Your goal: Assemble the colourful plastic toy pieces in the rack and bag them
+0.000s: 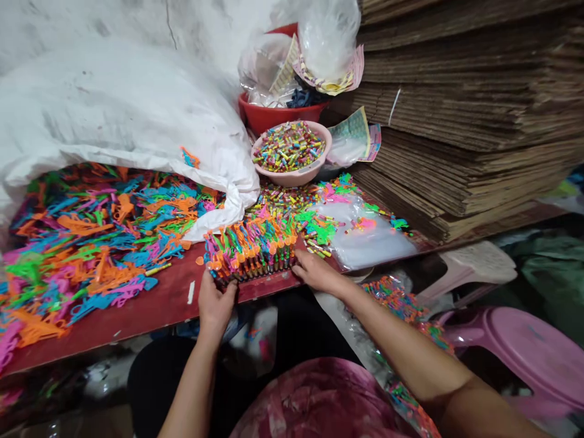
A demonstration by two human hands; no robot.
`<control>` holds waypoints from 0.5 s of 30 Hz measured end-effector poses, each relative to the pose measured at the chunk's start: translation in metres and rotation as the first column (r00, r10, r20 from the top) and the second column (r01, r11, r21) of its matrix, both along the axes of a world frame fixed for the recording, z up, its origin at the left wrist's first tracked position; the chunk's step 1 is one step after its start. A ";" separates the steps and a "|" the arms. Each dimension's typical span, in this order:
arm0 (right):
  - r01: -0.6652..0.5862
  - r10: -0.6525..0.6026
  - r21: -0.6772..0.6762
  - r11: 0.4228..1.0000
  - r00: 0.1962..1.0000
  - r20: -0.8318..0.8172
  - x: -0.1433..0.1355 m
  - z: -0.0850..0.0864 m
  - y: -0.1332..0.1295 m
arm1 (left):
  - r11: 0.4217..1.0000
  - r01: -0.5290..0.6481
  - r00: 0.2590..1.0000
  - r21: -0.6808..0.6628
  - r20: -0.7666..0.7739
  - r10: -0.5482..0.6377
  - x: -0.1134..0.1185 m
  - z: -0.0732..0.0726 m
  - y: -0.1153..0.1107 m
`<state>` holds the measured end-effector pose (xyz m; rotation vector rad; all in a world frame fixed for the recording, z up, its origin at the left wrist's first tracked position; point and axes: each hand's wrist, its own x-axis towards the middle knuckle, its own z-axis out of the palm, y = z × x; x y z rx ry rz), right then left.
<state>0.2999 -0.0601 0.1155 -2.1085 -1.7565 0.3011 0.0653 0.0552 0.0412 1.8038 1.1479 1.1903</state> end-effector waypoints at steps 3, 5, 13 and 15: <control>0.012 -0.008 0.031 0.999 0.992 -0.129 0.003 -0.008 -0.004 | 1.000 0.005 1.000 -0.011 -0.021 -0.005 -0.002 -0.002 0.003; 0.041 -0.036 0.047 0.998 0.994 -0.104 0.001 -0.011 -0.004 | 1.000 -0.018 0.998 -0.020 -0.053 0.017 -0.003 -0.002 0.004; 0.141 -0.135 -0.046 0.989 0.983 0.124 -0.016 -0.016 0.006 | 1.000 -0.017 0.997 -0.002 -0.080 0.017 0.000 0.007 0.001; 0.137 -0.128 -0.067 0.988 0.984 0.125 -0.017 -0.016 0.007 | 0.999 -0.055 0.995 0.000 -0.087 0.054 0.001 0.009 0.002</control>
